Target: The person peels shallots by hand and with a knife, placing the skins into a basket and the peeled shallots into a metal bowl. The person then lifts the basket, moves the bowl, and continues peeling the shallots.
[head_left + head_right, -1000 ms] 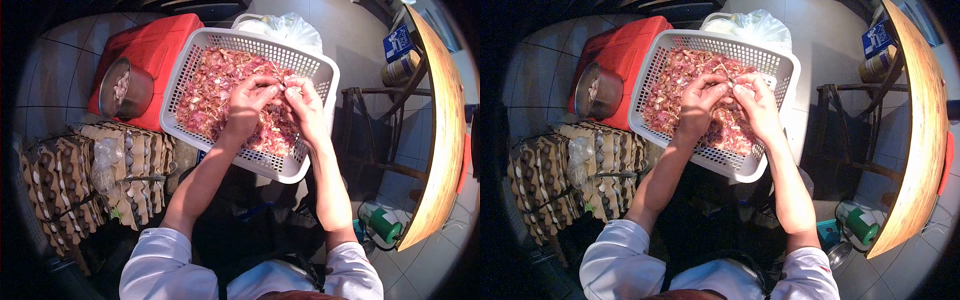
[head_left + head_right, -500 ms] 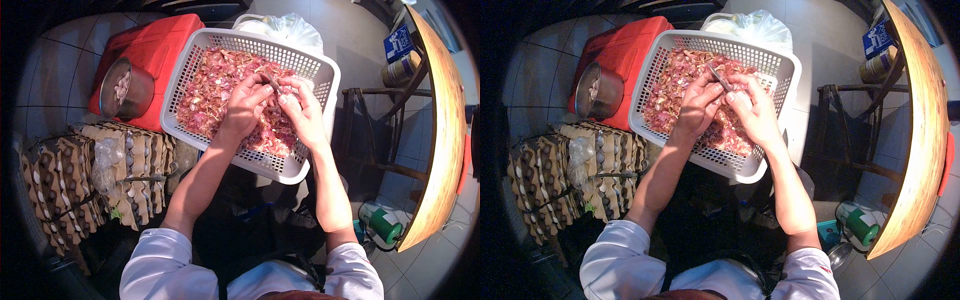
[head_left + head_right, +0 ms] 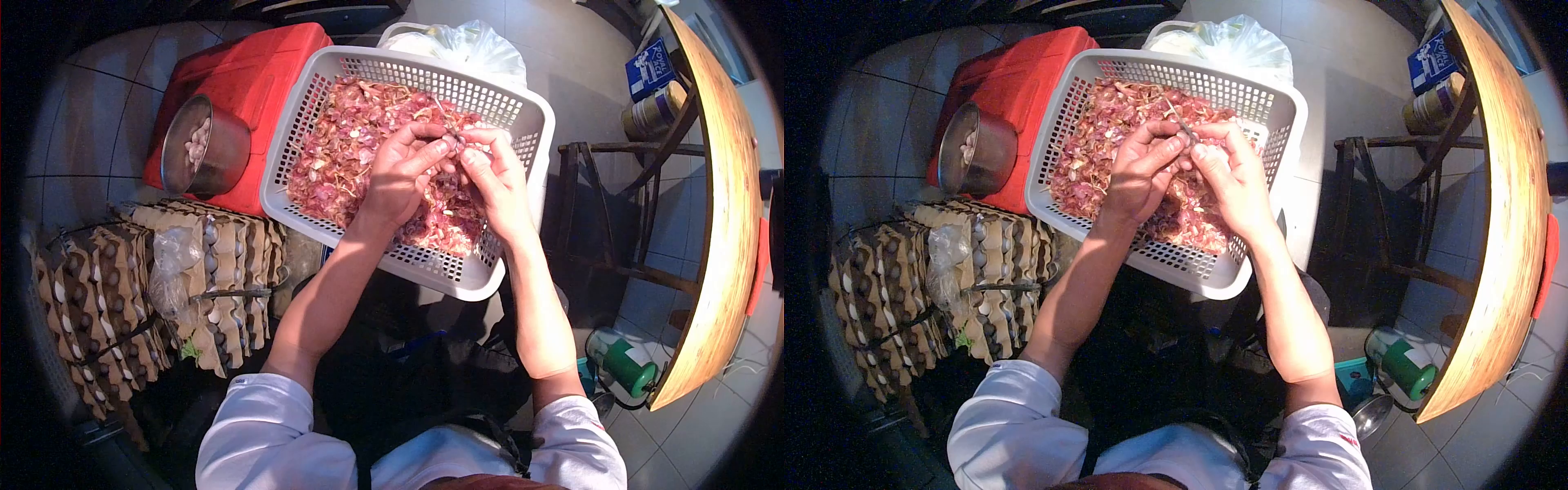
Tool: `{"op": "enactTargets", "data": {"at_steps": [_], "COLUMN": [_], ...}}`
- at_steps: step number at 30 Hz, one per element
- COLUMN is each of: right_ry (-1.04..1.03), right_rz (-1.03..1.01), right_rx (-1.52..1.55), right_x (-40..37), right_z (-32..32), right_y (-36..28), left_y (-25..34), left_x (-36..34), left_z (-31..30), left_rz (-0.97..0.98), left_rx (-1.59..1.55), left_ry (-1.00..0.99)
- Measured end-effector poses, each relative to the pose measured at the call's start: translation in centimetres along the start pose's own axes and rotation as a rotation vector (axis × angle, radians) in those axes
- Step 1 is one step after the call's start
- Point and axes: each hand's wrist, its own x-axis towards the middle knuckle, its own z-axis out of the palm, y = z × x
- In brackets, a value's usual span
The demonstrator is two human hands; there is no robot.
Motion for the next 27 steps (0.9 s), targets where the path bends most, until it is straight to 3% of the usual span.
{"op": "enactTargets", "data": {"at_steps": [3,15,19,22,27], "right_ry": [-0.004,0.051,0.01,-0.008,-0.003], "right_rz": [0.087,0.106,-0.018,-0.056,-0.09], "right_rx": [0.071,0.112,-0.068,-0.282,-0.293], "right_x": [-0.2,0.0,-0.2,-0.4,-0.4], "right_z": [-0.1,-0.8,-0.3,-0.2,0.1], "right_y": [-0.7,-0.5,-0.7,-0.7,-0.7], "left_y": [0.0,0.2,0.4,0.6,0.5], "left_x": [0.0,-0.1,0.0,-0.1,-0.1], "left_z": [0.0,-0.3,-0.5,0.3,0.2], "left_rz": [-0.014,-0.1,-0.126,-0.102,-0.096], "left_rx": [0.001,-0.109,-0.174,-0.064,-0.044], "left_ry": [0.005,-0.03,-0.084,-0.005,0.008]}}
